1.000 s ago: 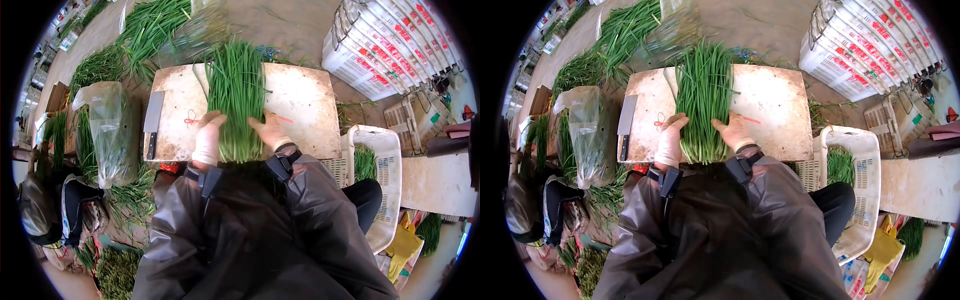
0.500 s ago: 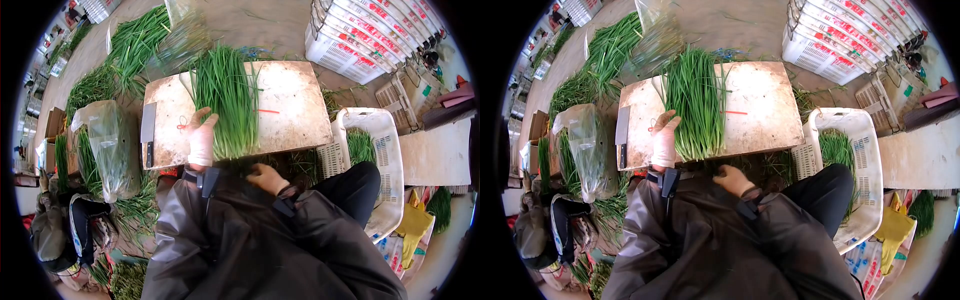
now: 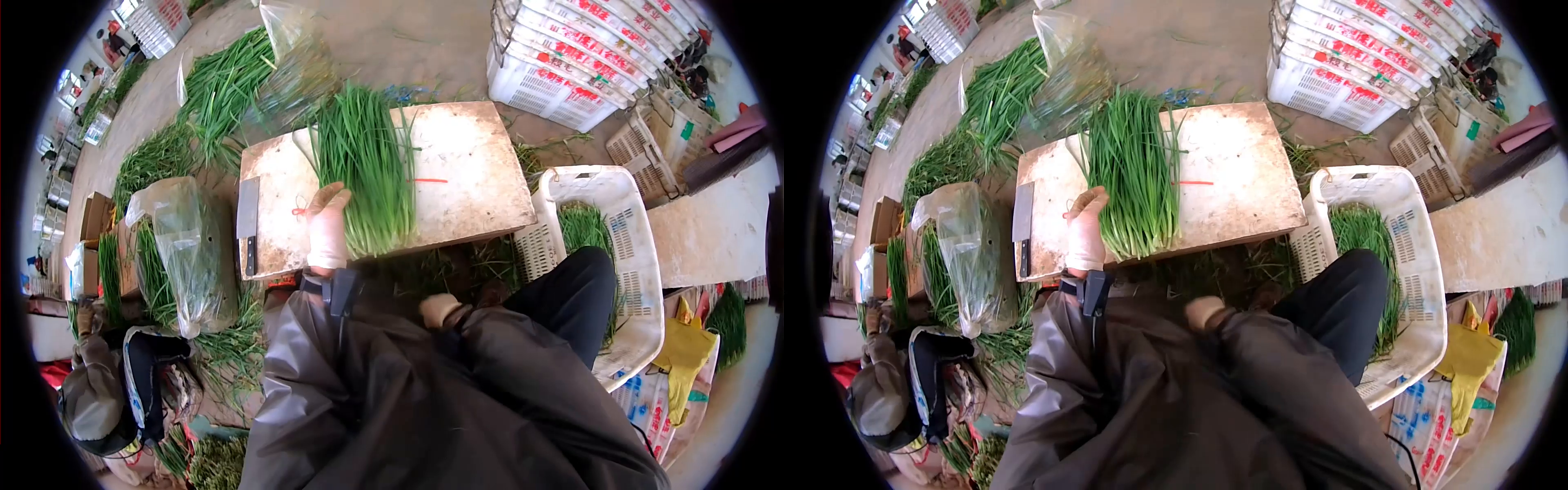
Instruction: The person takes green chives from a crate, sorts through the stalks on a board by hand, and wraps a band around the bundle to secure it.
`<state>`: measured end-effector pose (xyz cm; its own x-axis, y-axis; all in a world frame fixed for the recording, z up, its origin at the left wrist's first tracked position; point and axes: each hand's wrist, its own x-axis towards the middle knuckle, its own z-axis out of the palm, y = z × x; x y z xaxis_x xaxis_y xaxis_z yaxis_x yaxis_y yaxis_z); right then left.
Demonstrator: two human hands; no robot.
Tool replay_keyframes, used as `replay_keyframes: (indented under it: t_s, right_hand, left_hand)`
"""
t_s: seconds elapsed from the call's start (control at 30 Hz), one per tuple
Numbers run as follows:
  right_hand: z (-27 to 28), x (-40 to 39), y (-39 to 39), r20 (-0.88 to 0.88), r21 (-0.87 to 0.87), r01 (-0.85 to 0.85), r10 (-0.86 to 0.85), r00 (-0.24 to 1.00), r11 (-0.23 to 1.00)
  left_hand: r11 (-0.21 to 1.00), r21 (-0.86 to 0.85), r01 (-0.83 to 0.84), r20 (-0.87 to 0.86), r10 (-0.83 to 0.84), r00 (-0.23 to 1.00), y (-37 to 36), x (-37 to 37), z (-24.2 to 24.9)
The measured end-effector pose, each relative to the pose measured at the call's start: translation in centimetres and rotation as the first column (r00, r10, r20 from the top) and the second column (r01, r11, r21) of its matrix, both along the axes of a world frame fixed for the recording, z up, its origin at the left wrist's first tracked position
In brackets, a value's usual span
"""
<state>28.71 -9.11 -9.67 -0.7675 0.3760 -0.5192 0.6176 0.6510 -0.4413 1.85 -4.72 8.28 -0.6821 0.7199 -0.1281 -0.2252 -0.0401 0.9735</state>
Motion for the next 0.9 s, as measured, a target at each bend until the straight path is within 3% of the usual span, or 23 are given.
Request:
replay_keyframes:
  t_s: [0.07, 0.13, 0.2, 0.23, 0.27, 0.3, 0.33, 0.37, 0.43, 0.5, 0.53, 0.63, 0.8, 0.9]
  right_hand:
    - [1.0, 2.6, -0.9, 0.275, -0.082, -0.051, 0.071, 0.959, 0.995]
    - [2.7, 3.4, -0.8, 0.374, -0.132, 0.004, 0.046, 0.926, 0.991]
    - [5.7, 2.2, 0.9, 0.251, -0.067, 0.169, -0.148, 0.957, 0.983]
    - [7.9, 1.3, 1.9, 0.003, -0.053, 0.377, -0.378, 0.926, 0.925]
    - [10.3, 0.5, 3.0, -0.444, -0.127, 0.462, -0.467, 0.765, 0.878]
    - [15.1, -0.7, 3.7, -0.541, -0.631, 0.374, -0.731, 0.415, 0.679]
    - [22.9, -1.4, 3.5, -0.334, -0.909, 0.197, -0.924, 0.185, 0.368]
    - [28.5, -1.8, 2.7, -0.273, -0.961, 0.054, -0.962, -0.019, 0.272]
    - [37.2, -0.4, 1.0, -0.266, -0.895, -0.367, -0.964, -0.018, 0.254]
    - [42.0, 1.3, -1.2, -0.419, -0.840, -0.406, -0.905, 0.065, 0.360]
    - [43.2, 1.9, -2.2, -0.466, -0.799, -0.472, -0.879, 0.097, 0.372]
    - [44.1, 3.5, -4.3, -0.535, -0.706, -0.620, -0.832, 0.149, 0.343]
    - [42.9, 7.7, -4.6, -0.543, -0.642, -0.684, -0.836, 0.085, 0.347]
    - [42.1, 10.7, -4.0, -0.537, -0.632, -0.677, -0.843, 0.031, 0.378]
  left_hand:
    - [1.000, -0.003, -0.001, -0.002, 0.001, 1.000, 0.3, 0.0, -1.0]
    - [1.000, -0.003, 0.016, -0.030, -0.016, 0.999, 0.4, 0.6, -0.7]
    - [0.999, 0.031, 0.025, 0.015, -0.026, 1.000, 0.4, 1.4, -0.1]
    - [1.000, 0.026, 0.012, -0.032, -0.012, 0.999, 0.6, 1.7, 0.0]
    - [0.999, 0.028, 0.026, -0.019, -0.025, 1.000, 0.7, 2.1, 0.3]
    - [0.999, 0.029, 0.041, -0.006, -0.041, 0.999, 0.8, 2.6, 0.7]
    - [0.998, 0.025, 0.057, 0.008, -0.058, 0.998, 0.8, 3.3, 1.0]
    - [0.997, 0.022, 0.069, 0.004, -0.069, 0.998, 0.8, 4.1, 1.3]
    - [0.992, -0.013, 0.123, 0.038, -0.122, 0.992, 1.8, 3.6, 0.2]
    - [0.980, -0.068, 0.190, 0.070, -0.185, 0.980, 2.5, 3.3, -1.3]
    - [0.986, 0.059, 0.155, 0.085, -0.160, 0.983, 2.0, 5.2, 0.5]
    - [0.984, 0.026, 0.176, 0.011, -0.177, 0.984, 2.3, 6.6, 1.1]
    - [0.957, 0.002, 0.289, -0.138, -0.286, 0.948, 3.3, 7.5, -0.6]
    - [0.959, -0.076, 0.272, -0.048, -0.276, 0.960, 4.3, 9.1, -0.6]
